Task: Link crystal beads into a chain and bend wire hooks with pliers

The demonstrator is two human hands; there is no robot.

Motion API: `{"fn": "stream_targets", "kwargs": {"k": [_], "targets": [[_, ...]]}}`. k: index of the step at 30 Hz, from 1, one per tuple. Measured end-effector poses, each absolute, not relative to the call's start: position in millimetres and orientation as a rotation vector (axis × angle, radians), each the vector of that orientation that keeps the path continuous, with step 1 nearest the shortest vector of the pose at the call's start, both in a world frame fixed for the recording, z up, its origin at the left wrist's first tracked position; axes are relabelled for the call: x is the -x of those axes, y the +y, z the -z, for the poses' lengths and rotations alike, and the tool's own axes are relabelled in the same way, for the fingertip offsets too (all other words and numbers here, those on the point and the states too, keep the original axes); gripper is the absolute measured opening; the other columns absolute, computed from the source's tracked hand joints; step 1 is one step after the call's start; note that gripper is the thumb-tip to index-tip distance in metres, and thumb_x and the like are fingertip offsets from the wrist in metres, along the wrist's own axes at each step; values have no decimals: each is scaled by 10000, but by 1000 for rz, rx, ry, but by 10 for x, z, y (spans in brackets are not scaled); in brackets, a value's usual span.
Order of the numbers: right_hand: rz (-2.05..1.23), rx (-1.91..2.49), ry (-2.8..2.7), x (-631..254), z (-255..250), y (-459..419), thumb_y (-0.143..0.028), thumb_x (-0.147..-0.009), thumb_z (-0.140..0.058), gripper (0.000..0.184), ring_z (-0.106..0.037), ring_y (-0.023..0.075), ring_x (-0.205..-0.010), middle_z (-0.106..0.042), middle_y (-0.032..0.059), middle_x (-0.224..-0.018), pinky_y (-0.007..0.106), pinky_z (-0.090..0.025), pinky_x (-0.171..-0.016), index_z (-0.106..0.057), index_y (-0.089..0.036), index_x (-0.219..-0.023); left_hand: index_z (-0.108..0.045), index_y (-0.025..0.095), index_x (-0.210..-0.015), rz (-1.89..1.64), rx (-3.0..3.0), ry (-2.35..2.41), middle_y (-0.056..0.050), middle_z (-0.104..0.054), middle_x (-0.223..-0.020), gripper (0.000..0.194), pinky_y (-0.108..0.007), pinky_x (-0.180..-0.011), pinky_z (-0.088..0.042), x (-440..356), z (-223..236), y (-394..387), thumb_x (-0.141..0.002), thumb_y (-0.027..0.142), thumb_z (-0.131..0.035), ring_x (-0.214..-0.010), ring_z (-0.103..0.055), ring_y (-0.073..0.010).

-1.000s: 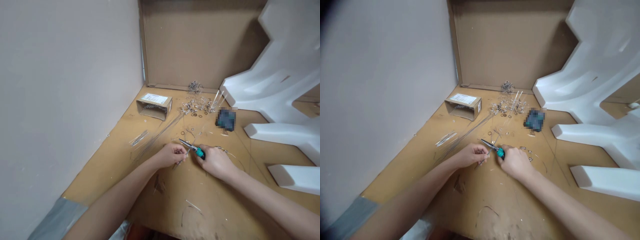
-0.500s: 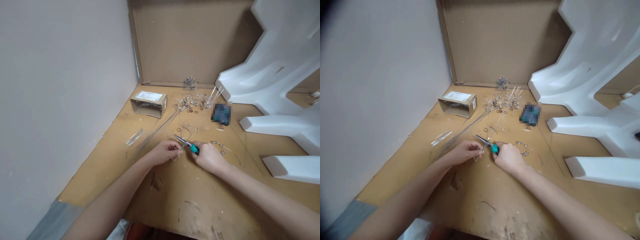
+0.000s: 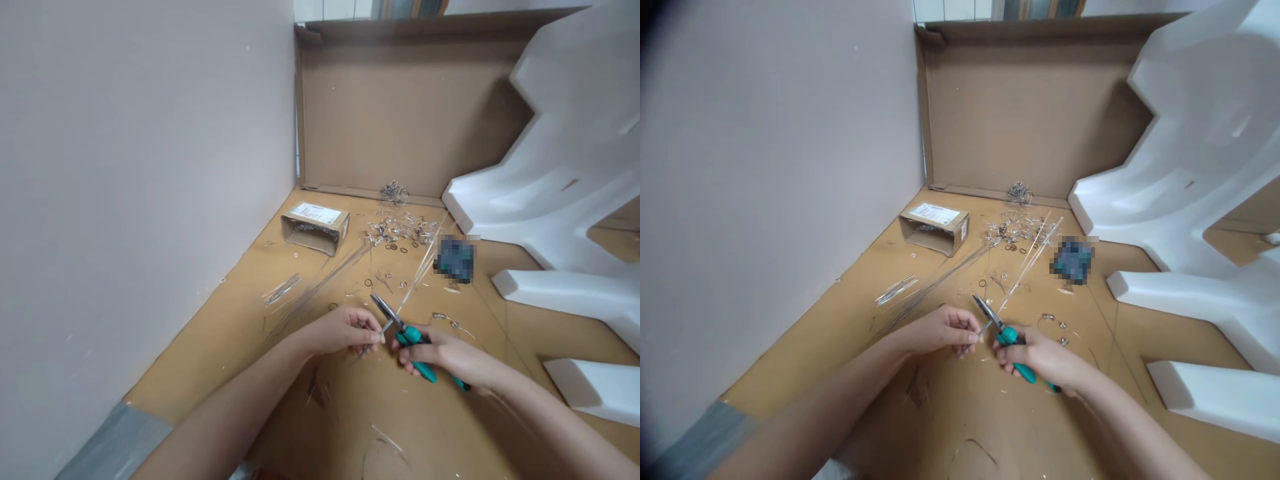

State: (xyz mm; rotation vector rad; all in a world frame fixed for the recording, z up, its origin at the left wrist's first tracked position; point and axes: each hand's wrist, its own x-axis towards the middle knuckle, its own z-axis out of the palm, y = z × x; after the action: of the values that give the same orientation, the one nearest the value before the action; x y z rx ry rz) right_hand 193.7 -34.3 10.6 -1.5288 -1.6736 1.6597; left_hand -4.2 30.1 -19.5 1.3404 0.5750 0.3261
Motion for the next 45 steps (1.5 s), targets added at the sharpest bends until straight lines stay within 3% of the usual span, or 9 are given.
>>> {"fn": "stream_targets", "kwargs": {"k": [2,6,9,17,26,29,37,42,45], "targets": [[-1633,1531,-1663,-1927,-85,-361,-244,-703,-495,151,-542,137,-637,-570,-2,-697,234,-416,-560,-538,-176,-830,-573,136,-757,-300,-1328,569,19,-581,-639,300,-202,-531,-408,51,198,305,-666,410,-655,-514,-513,-58],[-1181,1740,-1812,-1936,-66,-331,-284,-727,-480,86,-464,131,-578,-481,-40,-606,242,-355,-543,-492,-200,-720,-561,137,-730,-302,-1328,582,22,-582,-628,312,-202,-512,-408,57,214,310,-647,420,-666,-487,-509,-56],[-1038,1804,-1848,-1955,-110,-295,-297,-732,-485,124,-408,127,-552,-427,-52,-573,247,-309,-529,-455,-208,-652,-554,136,-710,-320,-1348,634,20,-586,-626,330,-204,-498,-405,48,225,311,-637,439,-664,-474,-506,-57],[-902,1895,-1957,-1956,-141,-319,-365,-755,-468,172,-530,204,-644,-590,5,-651,284,-377,-598,-514,-216,-683,-548,143,-717,-337,-1380,682,37,-569,-615,200,-197,-484,-393,16,251,280,-678,319,-635,-454,-473,-41],[-754,2009,-2012,-1967,-92,-339,-357,-752,-461,145,-581,230,-676,-643,33,-727,312,-401,-646,-525,-229,-773,-539,147,-717,-404,-1418,692,37,-553,-618,138,-181,-420,-355,32,250,273,-700,273,-594,-443,-445,-46],[-825,1998,-2015,-1969,-98,-360,-357,-762,-454,171,-594,238,-721,-661,41,-787,318,-403,-673,-536,-232,-846,-532,144,-699,-446,-1430,708,38,-550,-615,128,-181,-425,-360,29,197,256,-709,263,-581,-449,-447,-47],[-1006,1936,-1962,-1930,-82,-380,-347,-746,-486,124,-551,199,-636,-592,-6,-639,288,-398,-597,-520,-234,-709,-530,144,-707,-426,-1438,715,37,-546,-605,87,-174,-424,-361,27,134,254,-723,224,-561,-441,-448,-44],[-1636,1722,-1558,-1891,-97,-403,-351,-738,-493,150,-529,134,-550,-543,-15,-640,245,-405,-506,-506,-202,-731,-540,143,-694,-416,-1380,672,30,-572,-621,129,-193,-477,-398,37,134,268,-704,255,-604,-462,-476,-47],[-1774,1621,-1427,-1879,-122,-404,-357,-725,-520,181,-558,137,-616,-565,-5,-694,241,-425,-539,-528,-195,-804,-546,142,-690,-407,-1371,655,31,-574,-621,141,-188,-478,-401,42,127,271,-701,266,-611,-473,-483,-46]]}}
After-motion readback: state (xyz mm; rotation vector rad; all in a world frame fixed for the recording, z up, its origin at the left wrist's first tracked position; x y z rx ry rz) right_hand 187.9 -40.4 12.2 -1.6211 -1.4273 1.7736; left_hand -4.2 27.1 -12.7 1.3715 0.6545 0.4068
